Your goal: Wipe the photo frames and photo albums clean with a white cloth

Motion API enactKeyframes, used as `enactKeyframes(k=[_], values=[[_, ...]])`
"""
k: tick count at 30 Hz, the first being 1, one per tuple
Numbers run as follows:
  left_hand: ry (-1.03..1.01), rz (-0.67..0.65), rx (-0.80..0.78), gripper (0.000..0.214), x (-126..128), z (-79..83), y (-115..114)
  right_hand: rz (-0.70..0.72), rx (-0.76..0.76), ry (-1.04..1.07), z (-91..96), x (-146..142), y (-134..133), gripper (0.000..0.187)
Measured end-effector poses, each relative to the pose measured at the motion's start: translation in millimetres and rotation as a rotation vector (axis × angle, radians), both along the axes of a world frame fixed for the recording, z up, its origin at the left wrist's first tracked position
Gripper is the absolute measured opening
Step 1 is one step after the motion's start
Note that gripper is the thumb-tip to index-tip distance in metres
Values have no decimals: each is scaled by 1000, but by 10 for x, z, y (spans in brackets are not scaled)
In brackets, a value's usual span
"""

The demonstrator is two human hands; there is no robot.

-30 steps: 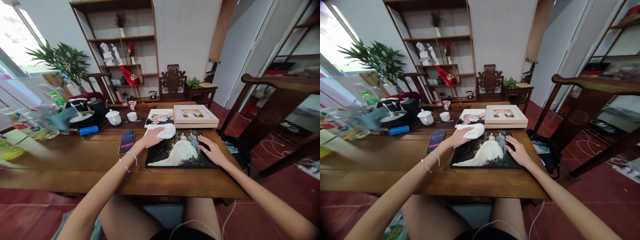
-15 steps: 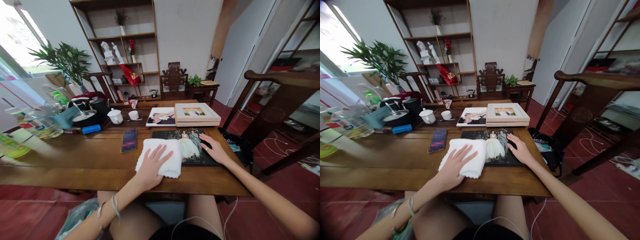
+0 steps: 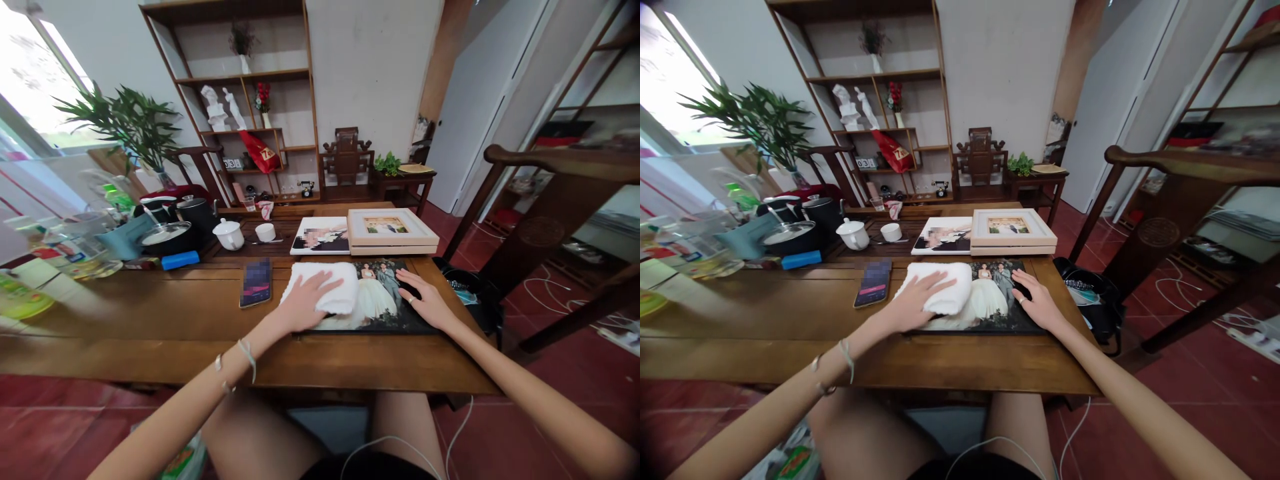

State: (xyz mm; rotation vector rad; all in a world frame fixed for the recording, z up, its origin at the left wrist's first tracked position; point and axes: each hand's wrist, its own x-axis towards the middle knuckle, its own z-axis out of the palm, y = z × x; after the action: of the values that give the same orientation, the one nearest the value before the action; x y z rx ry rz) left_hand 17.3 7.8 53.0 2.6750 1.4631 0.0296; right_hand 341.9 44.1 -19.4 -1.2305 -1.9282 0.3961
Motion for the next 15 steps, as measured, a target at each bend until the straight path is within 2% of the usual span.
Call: enactKeyframes(k=[4,7,11,15], values=[[-41,22,44,67,-61,-40,526,2,4,-12,1,2,-2,36],[-84,30,58,60,-108,-95,729,5,8,-18,-6,5,1,36],[-85,47,104,62,-127,-142,724,-6,19,-6,-26,5,11,36],[-35,26,127,74,-111,-154,465,0,21,-4,-37,2,14,35]])
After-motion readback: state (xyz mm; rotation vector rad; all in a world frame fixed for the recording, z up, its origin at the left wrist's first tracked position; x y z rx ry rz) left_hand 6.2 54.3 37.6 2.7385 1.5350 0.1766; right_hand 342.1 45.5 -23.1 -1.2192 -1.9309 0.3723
